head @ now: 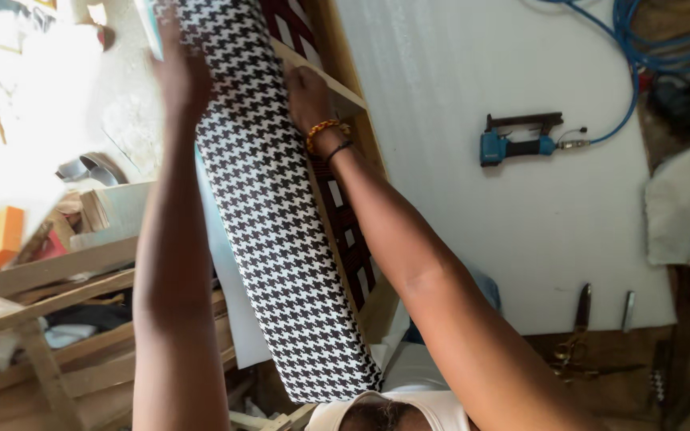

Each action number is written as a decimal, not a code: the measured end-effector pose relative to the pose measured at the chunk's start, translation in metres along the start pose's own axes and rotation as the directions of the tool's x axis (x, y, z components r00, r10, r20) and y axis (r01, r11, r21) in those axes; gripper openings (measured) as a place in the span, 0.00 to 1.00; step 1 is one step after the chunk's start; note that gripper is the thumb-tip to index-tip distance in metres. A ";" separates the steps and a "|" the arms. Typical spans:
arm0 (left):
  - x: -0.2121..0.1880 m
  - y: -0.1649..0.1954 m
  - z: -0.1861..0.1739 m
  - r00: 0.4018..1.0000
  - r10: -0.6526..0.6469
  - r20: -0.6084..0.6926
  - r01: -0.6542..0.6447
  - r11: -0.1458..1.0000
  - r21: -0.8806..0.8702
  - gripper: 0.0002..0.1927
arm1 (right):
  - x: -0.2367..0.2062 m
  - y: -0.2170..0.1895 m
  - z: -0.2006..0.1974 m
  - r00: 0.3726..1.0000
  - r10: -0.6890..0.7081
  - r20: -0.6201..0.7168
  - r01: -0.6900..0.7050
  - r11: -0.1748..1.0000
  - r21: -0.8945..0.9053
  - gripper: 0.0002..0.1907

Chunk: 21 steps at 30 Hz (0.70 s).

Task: The person wraps houndstooth-patterned fabric around a long foam cushion panel and uses a pneumatic staple gun to fasten the fabric to the wooden frame, pressing and repositioning the panel between staples. They work along the edges, flipping and adjusting the panel to staple different sides.

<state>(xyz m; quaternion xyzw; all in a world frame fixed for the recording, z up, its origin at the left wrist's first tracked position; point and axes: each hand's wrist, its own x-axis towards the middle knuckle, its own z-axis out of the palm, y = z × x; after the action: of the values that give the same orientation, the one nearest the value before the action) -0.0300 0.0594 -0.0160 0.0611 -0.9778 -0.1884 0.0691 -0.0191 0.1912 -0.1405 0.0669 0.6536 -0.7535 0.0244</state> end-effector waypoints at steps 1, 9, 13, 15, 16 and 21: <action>0.006 -0.006 -0.006 0.993 -0.056 -0.100 0.055 0.998 -0.011 0.35 | -0.001 -0.003 -0.001 0.993 0.102 0.052 -0.105 0.993 0.051 0.24; -0.023 0.017 0.031 0.974 -0.154 0.166 0.082 0.923 0.376 0.31 | 0.004 -0.018 -0.001 0.975 -0.185 -0.122 0.166 0.974 -0.157 0.21; -0.036 0.053 0.033 0.969 -0.140 0.205 0.028 0.882 0.470 0.29 | 0.008 -0.026 -0.009 0.979 0.184 0.083 -0.171 0.975 -0.144 0.27; -0.038 0.064 0.025 0.965 -0.157 0.211 0.043 0.887 0.460 0.30 | 0.015 -0.035 -0.011 0.963 0.231 0.136 -0.218 0.970 -0.105 0.29; -0.037 0.067 0.021 0.966 -0.152 0.211 0.041 0.889 0.456 0.30 | 0.024 -0.041 -0.010 0.957 0.245 0.155 -0.235 0.969 -0.079 0.30; -0.038 0.063 0.024 0.966 -0.144 0.213 0.038 0.899 0.437 0.28 | 0.049 -0.056 0.006 0.975 0.219 0.040 -0.205 0.953 -0.223 0.29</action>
<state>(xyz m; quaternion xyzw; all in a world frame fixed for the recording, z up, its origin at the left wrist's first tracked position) -0.0018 0.1313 -0.0189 0.0975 -0.9923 0.0223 -0.0737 -0.0749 0.1960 -0.0917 0.1093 0.7200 -0.6722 0.1335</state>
